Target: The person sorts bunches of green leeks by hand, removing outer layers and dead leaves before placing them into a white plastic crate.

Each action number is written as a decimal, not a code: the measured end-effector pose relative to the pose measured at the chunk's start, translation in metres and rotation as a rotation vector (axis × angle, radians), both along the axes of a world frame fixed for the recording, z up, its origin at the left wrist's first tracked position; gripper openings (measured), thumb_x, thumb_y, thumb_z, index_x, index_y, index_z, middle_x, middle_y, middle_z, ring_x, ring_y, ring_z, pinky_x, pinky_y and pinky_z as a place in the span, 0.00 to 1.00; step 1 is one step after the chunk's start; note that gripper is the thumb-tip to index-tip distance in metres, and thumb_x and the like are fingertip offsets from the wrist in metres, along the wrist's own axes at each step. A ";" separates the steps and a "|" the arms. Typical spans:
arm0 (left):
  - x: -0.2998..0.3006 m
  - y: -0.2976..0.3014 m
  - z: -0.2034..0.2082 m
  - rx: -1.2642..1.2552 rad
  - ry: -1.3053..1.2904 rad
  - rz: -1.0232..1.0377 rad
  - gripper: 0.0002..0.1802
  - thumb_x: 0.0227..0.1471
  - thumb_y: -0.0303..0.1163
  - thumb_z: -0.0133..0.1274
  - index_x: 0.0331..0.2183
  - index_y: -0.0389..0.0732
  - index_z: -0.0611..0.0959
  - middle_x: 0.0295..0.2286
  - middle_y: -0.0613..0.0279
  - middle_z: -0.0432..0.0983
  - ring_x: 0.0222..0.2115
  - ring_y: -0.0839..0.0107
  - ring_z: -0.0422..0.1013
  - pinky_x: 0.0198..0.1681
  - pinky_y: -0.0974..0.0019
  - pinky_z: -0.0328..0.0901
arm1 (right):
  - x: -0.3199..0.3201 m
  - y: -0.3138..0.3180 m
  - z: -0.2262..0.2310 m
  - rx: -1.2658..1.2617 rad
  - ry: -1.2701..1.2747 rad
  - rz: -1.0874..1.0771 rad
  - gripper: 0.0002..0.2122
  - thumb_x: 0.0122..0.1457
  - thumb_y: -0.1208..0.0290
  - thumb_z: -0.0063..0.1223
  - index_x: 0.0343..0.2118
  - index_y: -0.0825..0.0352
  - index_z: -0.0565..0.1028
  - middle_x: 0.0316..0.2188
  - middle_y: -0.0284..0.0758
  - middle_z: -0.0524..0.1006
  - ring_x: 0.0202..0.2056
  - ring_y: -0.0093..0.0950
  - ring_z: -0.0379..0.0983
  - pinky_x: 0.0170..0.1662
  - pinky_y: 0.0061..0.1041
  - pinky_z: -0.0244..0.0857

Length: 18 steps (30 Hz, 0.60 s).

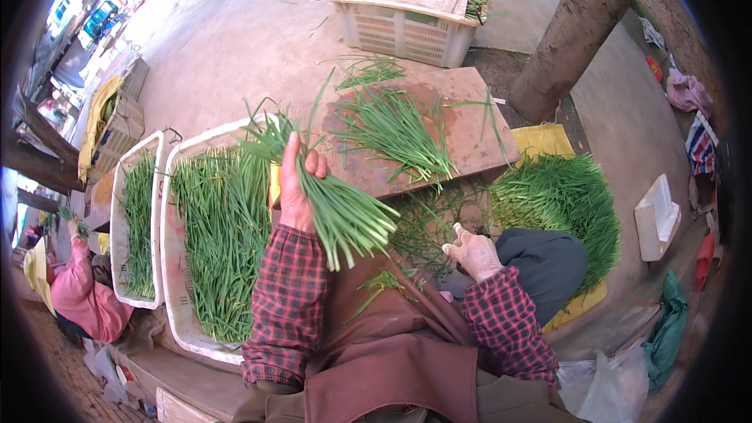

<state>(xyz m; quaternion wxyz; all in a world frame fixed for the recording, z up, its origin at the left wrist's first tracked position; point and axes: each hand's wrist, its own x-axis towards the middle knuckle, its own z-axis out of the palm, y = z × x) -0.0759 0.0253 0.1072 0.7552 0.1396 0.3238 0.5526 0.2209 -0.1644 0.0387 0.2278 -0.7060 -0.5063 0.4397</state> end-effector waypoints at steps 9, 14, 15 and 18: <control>-0.004 0.023 0.011 0.027 0.079 0.197 0.13 0.59 0.46 0.56 0.33 0.51 0.71 0.15 0.71 0.62 0.17 0.75 0.62 0.19 0.70 0.59 | -0.061 0.024 0.036 0.041 0.881 0.140 0.33 0.67 0.65 0.50 0.68 0.72 0.48 0.62 0.47 0.65 0.43 0.28 0.78 0.34 0.19 0.72; -0.024 0.034 -0.016 -0.021 0.046 0.213 0.15 0.59 0.45 0.56 0.28 0.50 0.71 0.15 0.71 0.62 0.17 0.75 0.62 0.19 0.72 0.58 | -0.091 0.021 0.068 0.032 1.057 -0.126 0.13 0.66 0.67 0.50 0.41 0.74 0.78 0.16 0.29 0.73 0.14 0.16 0.63 0.18 0.15 0.53; -0.033 0.037 -0.017 -0.077 -0.031 0.182 0.20 0.58 0.47 0.56 0.22 0.49 0.70 0.14 0.70 0.61 0.17 0.75 0.62 0.19 0.71 0.58 | -0.086 0.019 0.069 0.025 1.123 -0.171 0.13 0.65 0.67 0.51 0.37 0.74 0.79 0.13 0.26 0.68 0.12 0.15 0.58 0.16 0.16 0.49; -0.050 0.038 -0.013 -0.087 -0.061 0.261 0.24 0.58 0.51 0.55 0.19 0.48 0.69 0.14 0.69 0.63 0.17 0.74 0.63 0.22 0.68 0.62 | -0.049 0.001 0.058 0.044 0.891 -0.111 0.12 0.65 0.66 0.50 0.38 0.70 0.80 0.17 0.27 0.74 0.16 0.13 0.65 0.18 0.14 0.55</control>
